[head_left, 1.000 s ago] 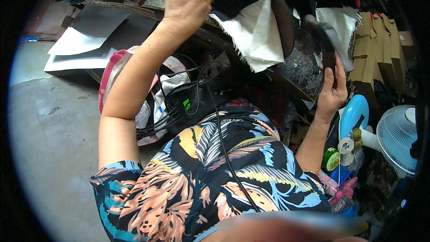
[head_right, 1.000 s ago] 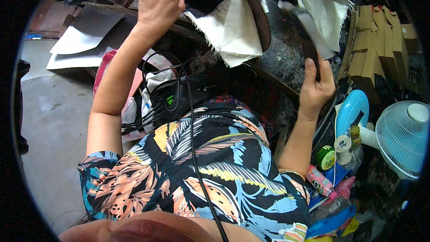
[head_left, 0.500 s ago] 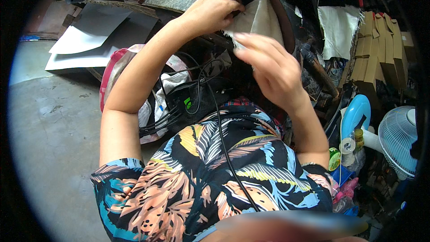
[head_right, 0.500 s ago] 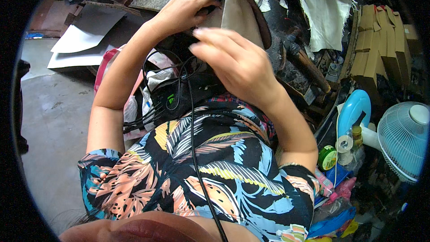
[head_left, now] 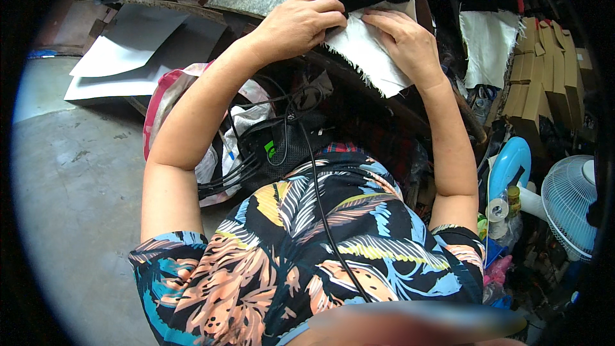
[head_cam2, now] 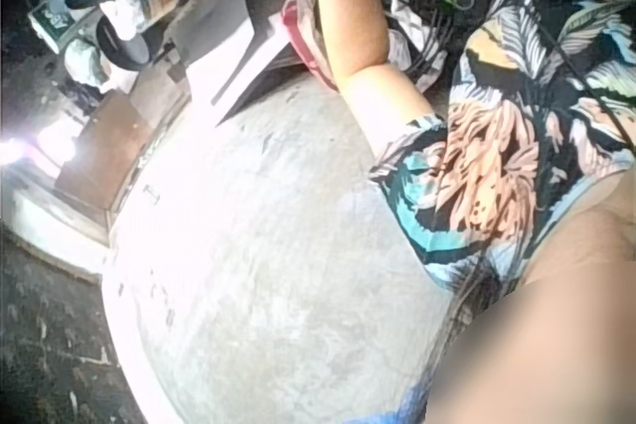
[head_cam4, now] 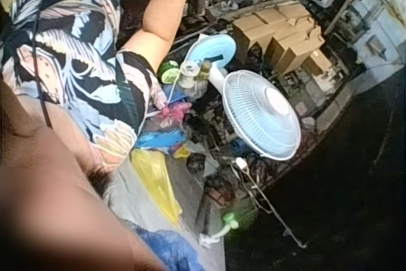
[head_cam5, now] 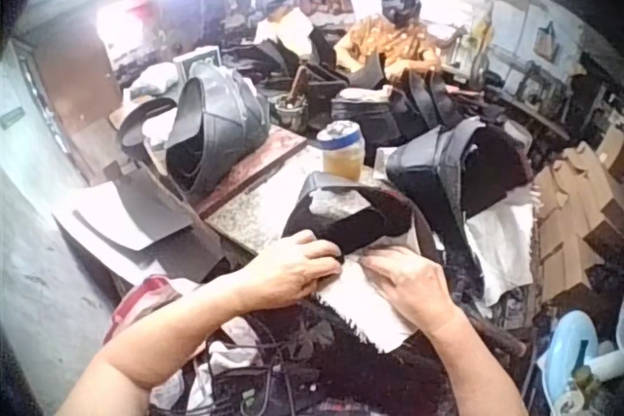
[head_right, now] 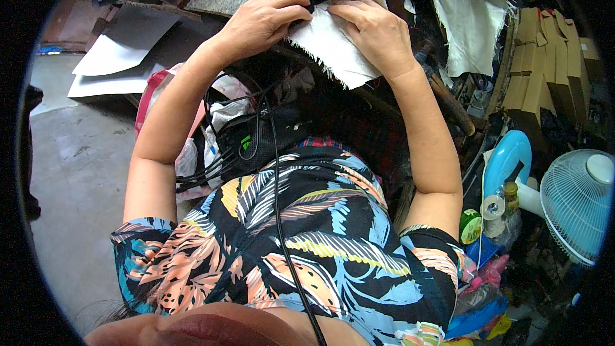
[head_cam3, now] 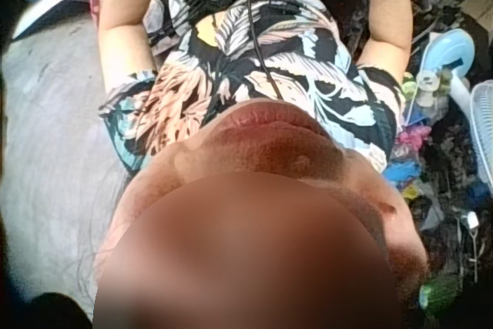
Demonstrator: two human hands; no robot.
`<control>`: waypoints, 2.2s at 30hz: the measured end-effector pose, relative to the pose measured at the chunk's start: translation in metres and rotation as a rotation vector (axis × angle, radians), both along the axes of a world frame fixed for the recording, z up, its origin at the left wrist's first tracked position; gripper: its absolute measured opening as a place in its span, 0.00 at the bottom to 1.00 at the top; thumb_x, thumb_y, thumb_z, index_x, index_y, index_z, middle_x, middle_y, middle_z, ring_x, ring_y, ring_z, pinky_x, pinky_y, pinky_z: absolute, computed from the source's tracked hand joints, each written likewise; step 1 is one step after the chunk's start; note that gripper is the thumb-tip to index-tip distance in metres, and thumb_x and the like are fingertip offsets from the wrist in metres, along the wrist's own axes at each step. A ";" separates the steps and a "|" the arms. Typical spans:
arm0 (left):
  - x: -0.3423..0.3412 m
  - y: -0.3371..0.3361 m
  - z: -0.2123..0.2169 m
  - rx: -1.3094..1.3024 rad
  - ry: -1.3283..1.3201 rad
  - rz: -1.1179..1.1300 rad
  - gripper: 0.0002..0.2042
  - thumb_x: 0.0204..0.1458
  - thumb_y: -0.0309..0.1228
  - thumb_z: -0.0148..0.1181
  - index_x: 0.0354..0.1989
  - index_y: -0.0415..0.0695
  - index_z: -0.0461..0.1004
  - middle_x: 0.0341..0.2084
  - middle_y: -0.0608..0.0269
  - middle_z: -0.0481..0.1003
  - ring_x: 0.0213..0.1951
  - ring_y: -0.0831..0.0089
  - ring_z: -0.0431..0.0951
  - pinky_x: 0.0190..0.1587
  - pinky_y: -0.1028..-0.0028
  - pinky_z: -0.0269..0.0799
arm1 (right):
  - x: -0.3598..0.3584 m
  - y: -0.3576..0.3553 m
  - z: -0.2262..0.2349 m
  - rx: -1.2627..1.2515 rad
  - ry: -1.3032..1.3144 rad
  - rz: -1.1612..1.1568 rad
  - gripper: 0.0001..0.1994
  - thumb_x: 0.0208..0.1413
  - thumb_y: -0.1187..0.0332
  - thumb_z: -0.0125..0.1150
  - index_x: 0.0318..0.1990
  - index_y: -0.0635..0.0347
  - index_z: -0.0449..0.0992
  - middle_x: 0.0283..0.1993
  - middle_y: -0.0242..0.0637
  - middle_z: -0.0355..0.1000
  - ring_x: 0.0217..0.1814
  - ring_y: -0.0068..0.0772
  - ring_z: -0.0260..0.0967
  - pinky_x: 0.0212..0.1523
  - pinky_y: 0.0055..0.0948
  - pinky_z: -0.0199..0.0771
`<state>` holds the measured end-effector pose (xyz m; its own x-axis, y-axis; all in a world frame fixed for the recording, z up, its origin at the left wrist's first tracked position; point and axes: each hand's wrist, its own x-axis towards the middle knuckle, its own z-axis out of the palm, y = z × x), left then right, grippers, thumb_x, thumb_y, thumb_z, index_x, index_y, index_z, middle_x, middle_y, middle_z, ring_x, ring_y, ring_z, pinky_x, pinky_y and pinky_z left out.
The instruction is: The person inserts a white fabric piece into the interior of a black shoe, presses it into place, and trims excess fabric with scissors. The person repeats this process on a second shoe, adjusting and cutting the fabric to fit the shoe interior.
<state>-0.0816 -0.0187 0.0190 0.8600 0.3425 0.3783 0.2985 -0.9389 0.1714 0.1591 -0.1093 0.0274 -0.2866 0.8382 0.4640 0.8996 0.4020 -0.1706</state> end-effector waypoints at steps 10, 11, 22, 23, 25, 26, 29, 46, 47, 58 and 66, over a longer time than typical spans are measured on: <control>0.007 -0.017 0.000 0.183 0.016 -0.037 0.22 0.49 0.24 0.58 0.56 0.44 0.75 0.55 0.61 0.72 0.58 0.61 0.70 0.60 0.66 0.70 | 0.008 0.003 -0.002 -0.034 0.042 0.024 0.12 0.54 0.72 0.62 0.46 0.51 0.82 0.50 0.29 0.80 0.51 0.32 0.78 0.51 0.30 0.79; 0.007 -0.019 0.000 0.179 0.012 -0.076 0.23 0.48 0.23 0.58 0.57 0.43 0.74 0.57 0.60 0.72 0.60 0.61 0.70 0.62 0.66 0.69 | 0.008 0.003 -0.003 -0.012 0.047 0.025 0.11 0.55 0.71 0.62 0.45 0.49 0.82 0.49 0.28 0.80 0.50 0.31 0.79 0.50 0.30 0.79; 0.010 -0.042 0.002 0.066 -0.110 -0.043 0.20 0.43 0.22 0.61 0.49 0.42 0.76 0.45 0.59 0.76 0.52 0.62 0.74 0.53 0.67 0.74 | 0.020 0.006 0.010 -0.215 0.257 0.064 0.10 0.54 0.69 0.62 0.44 0.54 0.81 0.44 0.33 0.80 0.47 0.34 0.79 0.50 0.30 0.78; 0.011 -0.040 0.005 0.079 -0.100 -0.047 0.19 0.43 0.22 0.60 0.47 0.43 0.77 0.41 0.61 0.76 0.48 0.63 0.75 0.50 0.67 0.75 | 0.023 0.002 0.015 -0.238 0.244 0.034 0.11 0.54 0.69 0.62 0.44 0.57 0.81 0.43 0.36 0.80 0.48 0.34 0.78 0.51 0.30 0.78; 0.010 -0.033 0.014 0.099 -0.092 -0.109 0.17 0.44 0.22 0.59 0.45 0.46 0.78 0.36 0.62 0.74 0.43 0.64 0.74 0.46 0.68 0.75 | 0.026 -0.002 0.024 -0.070 0.060 0.026 0.13 0.52 0.61 0.66 0.43 0.55 0.82 0.37 0.32 0.79 0.41 0.30 0.76 0.46 0.27 0.79; 0.008 -0.031 0.018 0.102 -0.081 -0.136 0.16 0.44 0.22 0.59 0.44 0.47 0.78 0.34 0.63 0.73 0.41 0.64 0.73 0.44 0.68 0.75 | 0.026 -0.005 0.027 -0.036 -0.054 -0.009 0.13 0.52 0.61 0.66 0.43 0.53 0.82 0.37 0.30 0.79 0.40 0.28 0.75 0.44 0.27 0.79; -0.006 -0.020 0.035 0.063 0.031 -0.139 0.14 0.45 0.21 0.59 0.42 0.47 0.80 0.34 0.63 0.71 0.41 0.62 0.72 0.44 0.67 0.75 | 0.028 -0.009 0.032 0.063 -0.262 -0.058 0.13 0.52 0.57 0.68 0.45 0.44 0.83 0.34 0.20 0.79 0.34 0.23 0.71 0.37 0.24 0.77; 0.064 -0.006 -0.003 0.050 0.145 0.011 0.21 0.64 0.42 0.49 0.65 0.58 0.68 0.69 0.57 0.60 0.69 0.54 0.59 0.70 0.58 0.56 | 0.058 0.021 0.003 -0.421 0.367 -0.130 0.11 0.60 0.72 0.56 0.49 0.62 0.78 0.36 0.36 0.78 0.32 0.25 0.73 0.40 0.27 0.75; 0.064 -0.011 -0.004 0.029 0.141 -0.063 0.21 0.65 0.41 0.49 0.66 0.59 0.68 0.70 0.58 0.59 0.70 0.54 0.57 0.70 0.55 0.54 | 0.059 0.023 0.002 -0.458 0.401 -0.138 0.11 0.60 0.73 0.56 0.48 0.64 0.77 0.35 0.37 0.77 0.32 0.25 0.72 0.40 0.27 0.74; 0.066 0.008 0.033 -0.330 0.044 -0.060 0.19 0.61 0.38 0.55 0.60 0.50 0.71 0.49 0.52 0.74 0.50 0.53 0.77 0.53 0.61 0.73 | 0.056 0.003 0.021 -0.441 0.414 -0.070 0.19 0.46 0.79 0.61 0.48 0.61 0.69 0.36 0.33 0.71 0.39 0.29 0.71 0.44 0.28 0.73; 0.097 0.001 0.018 -0.257 0.156 0.173 0.52 0.46 0.46 0.72 0.73 0.38 0.44 0.52 0.33 0.72 0.54 0.44 0.75 0.58 0.59 0.71 | 0.059 -0.018 0.026 -0.192 0.177 -0.269 0.16 0.49 0.83 0.57 0.45 0.59 0.69 0.30 0.42 0.69 0.32 0.41 0.70 0.38 0.36 0.72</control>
